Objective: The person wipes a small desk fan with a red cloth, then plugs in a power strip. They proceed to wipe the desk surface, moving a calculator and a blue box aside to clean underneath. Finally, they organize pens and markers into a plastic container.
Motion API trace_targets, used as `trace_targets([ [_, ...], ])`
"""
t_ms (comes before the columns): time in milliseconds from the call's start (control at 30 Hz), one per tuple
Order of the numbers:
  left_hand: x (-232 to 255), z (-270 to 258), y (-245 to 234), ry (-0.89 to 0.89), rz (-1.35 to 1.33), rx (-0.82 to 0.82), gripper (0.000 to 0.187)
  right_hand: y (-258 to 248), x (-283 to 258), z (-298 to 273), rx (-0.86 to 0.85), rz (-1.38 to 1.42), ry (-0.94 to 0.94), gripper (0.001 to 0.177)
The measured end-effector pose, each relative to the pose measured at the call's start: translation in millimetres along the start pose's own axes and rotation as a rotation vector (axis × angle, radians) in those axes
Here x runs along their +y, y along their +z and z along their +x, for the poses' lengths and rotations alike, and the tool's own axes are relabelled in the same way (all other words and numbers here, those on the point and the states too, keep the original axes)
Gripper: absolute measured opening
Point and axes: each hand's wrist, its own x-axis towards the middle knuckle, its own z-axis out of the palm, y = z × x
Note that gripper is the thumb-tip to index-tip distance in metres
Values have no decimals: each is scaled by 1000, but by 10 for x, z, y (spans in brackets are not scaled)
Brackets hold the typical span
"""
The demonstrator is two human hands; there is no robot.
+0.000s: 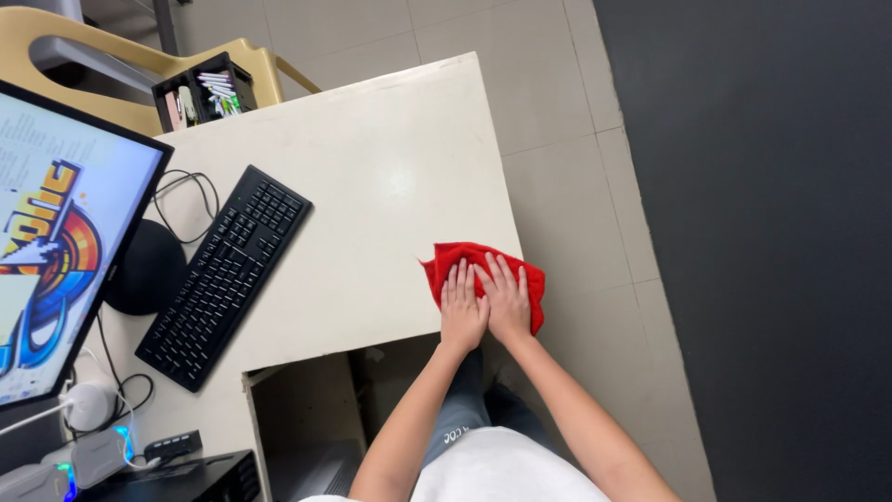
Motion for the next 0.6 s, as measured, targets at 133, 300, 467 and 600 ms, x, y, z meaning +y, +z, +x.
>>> trace_targets([
  [133,73,-18,-71,-50,-11,-32,73,-35,108,32,73,26,-102,62],
  [300,-59,222,30,-17,25,-33,78,-140,203,355,18,71,-221,65],
  [467,-237,1004,70,-118,55,-4,77,-77,360,1178,-10,110,-274,64],
  [600,-339,1795,-76,-151,44,6,78,-2,448,1978,-10,131,-281,65],
])
